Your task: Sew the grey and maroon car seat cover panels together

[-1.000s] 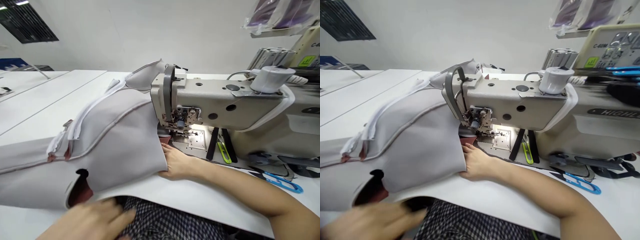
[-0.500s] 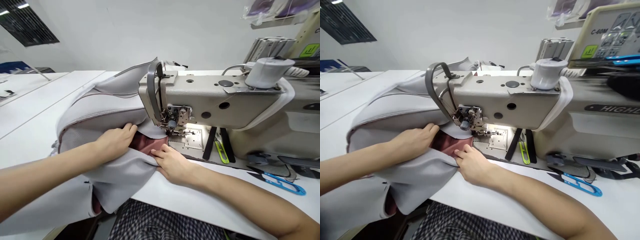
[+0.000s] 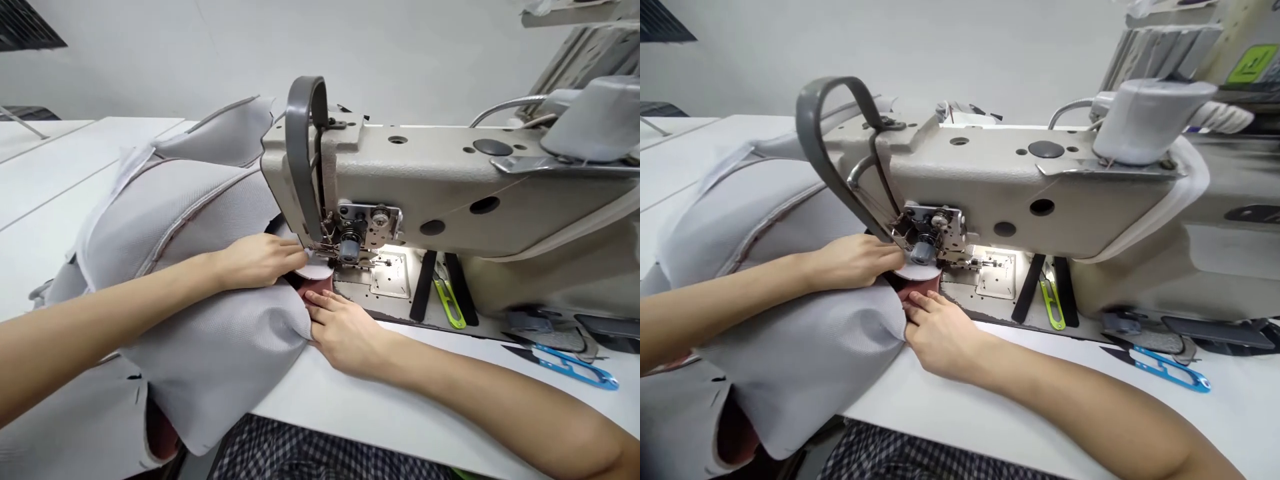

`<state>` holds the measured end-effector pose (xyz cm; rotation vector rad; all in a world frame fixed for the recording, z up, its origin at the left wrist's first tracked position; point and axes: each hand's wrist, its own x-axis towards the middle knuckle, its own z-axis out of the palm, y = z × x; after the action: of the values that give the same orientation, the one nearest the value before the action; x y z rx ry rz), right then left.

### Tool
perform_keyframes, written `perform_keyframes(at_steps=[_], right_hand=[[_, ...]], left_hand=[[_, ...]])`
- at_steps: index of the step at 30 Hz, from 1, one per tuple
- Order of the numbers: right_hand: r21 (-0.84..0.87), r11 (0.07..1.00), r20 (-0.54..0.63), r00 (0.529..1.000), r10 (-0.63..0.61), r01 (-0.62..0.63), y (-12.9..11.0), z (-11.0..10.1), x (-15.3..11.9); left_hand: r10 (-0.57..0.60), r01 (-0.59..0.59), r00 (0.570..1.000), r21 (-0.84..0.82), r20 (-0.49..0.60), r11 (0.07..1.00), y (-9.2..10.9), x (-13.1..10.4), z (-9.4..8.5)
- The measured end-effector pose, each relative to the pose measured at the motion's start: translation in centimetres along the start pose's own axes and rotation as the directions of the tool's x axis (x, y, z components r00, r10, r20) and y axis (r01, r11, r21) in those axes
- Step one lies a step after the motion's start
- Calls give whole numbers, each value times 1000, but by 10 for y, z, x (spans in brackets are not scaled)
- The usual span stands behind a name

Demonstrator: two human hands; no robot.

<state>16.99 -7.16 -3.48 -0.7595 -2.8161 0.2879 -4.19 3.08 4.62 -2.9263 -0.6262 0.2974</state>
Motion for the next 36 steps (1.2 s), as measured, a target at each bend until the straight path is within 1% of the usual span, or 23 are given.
perform_keyframes(at_steps=[3, 6, 8, 12, 15, 17, 20, 25, 28, 31, 36], right_hand=[[-8, 1000, -19, 1000, -9, 9, -1, 2, -1], [-17, 1000, -50, 999, -19, 18, -1, 4, -3], [-28, 1000, -67, 998, -13, 11, -1, 5, -3], [-55, 998, -91, 996, 1, -6, -1, 8, -3], [-72, 997, -110, 994, -7, -1, 0, 9, -2], [-75, 997, -121, 993, -12, 3, 1, 9, -2], [-79, 997, -134, 991, -8, -2, 5, 9, -1], [-92, 995, -181, 983, 18, -35, 13, 10, 0], [-90, 996, -216, 976, -9, -11, 15, 11, -1], [-101, 995, -223, 974, -42, 20, 15, 12, -3], [-166, 986, -251, 967, -44, 2, 12, 18, -3]], left_hand=[[-46, 51, 998, -144, 38, 988, 6, 6, -3], [-82, 100, 991, -172, 109, 980, 13, 16, -7], [-94, 117, 982, -136, 166, 984, 20, 24, -11], [-147, 149, 957, 9, 250, 989, 36, 35, -16], [-176, 171, 938, 45, 300, 984, 45, 38, -18], [-176, 171, 939, 42, 296, 984, 48, 38, -18], [-197, 192, 947, 47, 255, 980, 51, 40, -18], [-269, 258, 931, 76, 245, 963, 56, 46, -19], [-284, 278, 927, 58, 244, 959, 58, 44, -18], [-297, 302, 928, 14, 223, 953, 62, 40, -15], [-328, 349, 907, -36, 264, 936, 67, 41, -16]])
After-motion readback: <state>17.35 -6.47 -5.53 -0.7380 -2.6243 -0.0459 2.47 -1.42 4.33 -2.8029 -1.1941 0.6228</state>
